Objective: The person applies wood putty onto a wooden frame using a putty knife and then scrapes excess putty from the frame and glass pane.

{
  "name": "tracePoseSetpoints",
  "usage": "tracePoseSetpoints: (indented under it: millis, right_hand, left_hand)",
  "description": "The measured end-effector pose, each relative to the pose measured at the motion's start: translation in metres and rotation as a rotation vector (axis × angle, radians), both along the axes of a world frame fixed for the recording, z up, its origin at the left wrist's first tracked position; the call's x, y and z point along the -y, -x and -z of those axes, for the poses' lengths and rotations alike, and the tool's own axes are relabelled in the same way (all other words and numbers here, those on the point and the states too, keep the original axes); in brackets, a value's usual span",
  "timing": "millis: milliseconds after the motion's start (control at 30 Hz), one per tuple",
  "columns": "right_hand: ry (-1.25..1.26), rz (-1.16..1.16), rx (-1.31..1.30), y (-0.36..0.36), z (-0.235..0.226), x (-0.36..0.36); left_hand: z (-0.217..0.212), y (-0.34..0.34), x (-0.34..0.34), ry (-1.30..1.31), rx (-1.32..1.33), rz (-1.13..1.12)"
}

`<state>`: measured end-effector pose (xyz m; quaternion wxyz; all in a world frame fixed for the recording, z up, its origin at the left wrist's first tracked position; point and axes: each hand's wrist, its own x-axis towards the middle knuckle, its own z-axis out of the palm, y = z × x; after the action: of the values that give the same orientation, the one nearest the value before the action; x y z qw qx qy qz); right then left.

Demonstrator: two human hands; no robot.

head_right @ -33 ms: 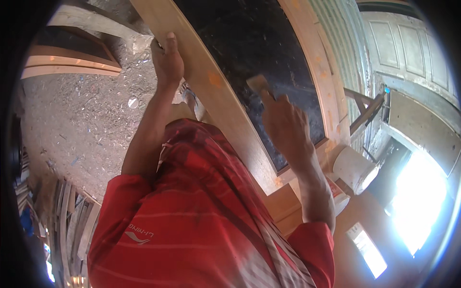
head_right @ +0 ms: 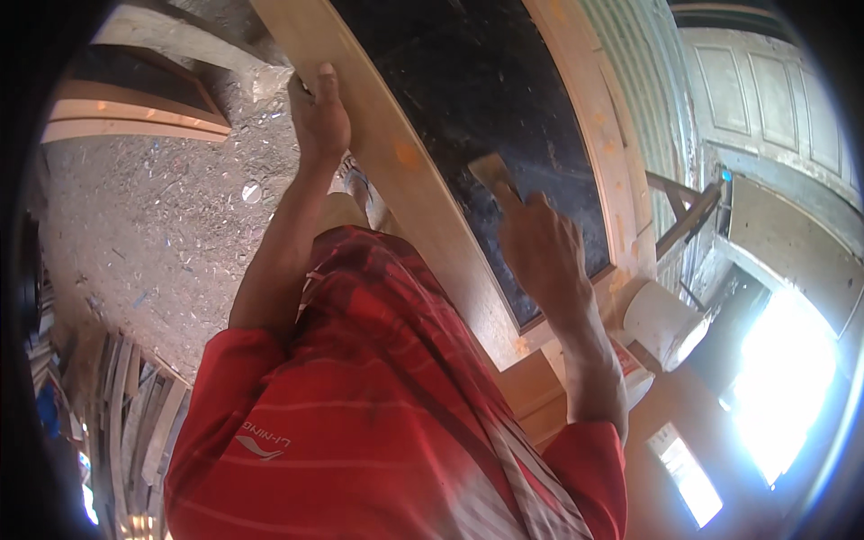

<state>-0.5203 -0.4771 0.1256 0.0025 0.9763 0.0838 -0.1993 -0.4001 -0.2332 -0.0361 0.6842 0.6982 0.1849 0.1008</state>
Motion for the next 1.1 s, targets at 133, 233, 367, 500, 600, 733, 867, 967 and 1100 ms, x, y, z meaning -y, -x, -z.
tracePoseSetpoints:
  millis: [133, 233, 367, 500, 600, 733, 867, 967, 1100]
  right_hand:
    - [-0.212, 0.007, 0.058, -0.008, 0.0, 0.01]
    - [-0.06, 0.031, -0.037, 0.002, -0.002, 0.011]
    - [-0.013, 0.038, -0.063, -0.01, -0.007, 0.007]
    - [-0.037, 0.001, -0.036, 0.003, -0.003, 0.011]
    - [-0.015, 0.024, -0.08, -0.011, -0.001, 0.009]
    - [0.112, -0.048, -0.135, 0.021, -0.004, -0.003]
    - [-0.122, -0.021, -0.025, 0.009, 0.005, -0.023]
    - [-0.183, -0.005, 0.04, -0.017, 0.022, 0.009]
    - [-0.199, 0.164, 0.005, 0.023, 0.003, 0.062]
  left_hand:
    - [0.003, -0.007, -0.004, -0.054, 0.012, -0.034]
    - [0.0, -0.004, -0.004, 0.015, -0.011, 0.018]
    - [0.001, -0.003, -0.007, 0.058, -0.047, 0.016]
    - [0.004, -0.001, 0.001, -0.032, 0.018, -0.036]
    - [0.007, -0.009, -0.006, -0.05, 0.012, 0.006]
    - [0.005, -0.003, -0.003, 0.038, -0.025, 0.024]
    - [0.029, -0.007, -0.011, -0.212, 0.031, 0.02]
    - [0.019, -0.011, -0.017, -0.163, -0.031, 0.074]
    - [0.012, -0.013, -0.013, -0.117, 0.013, 0.089]
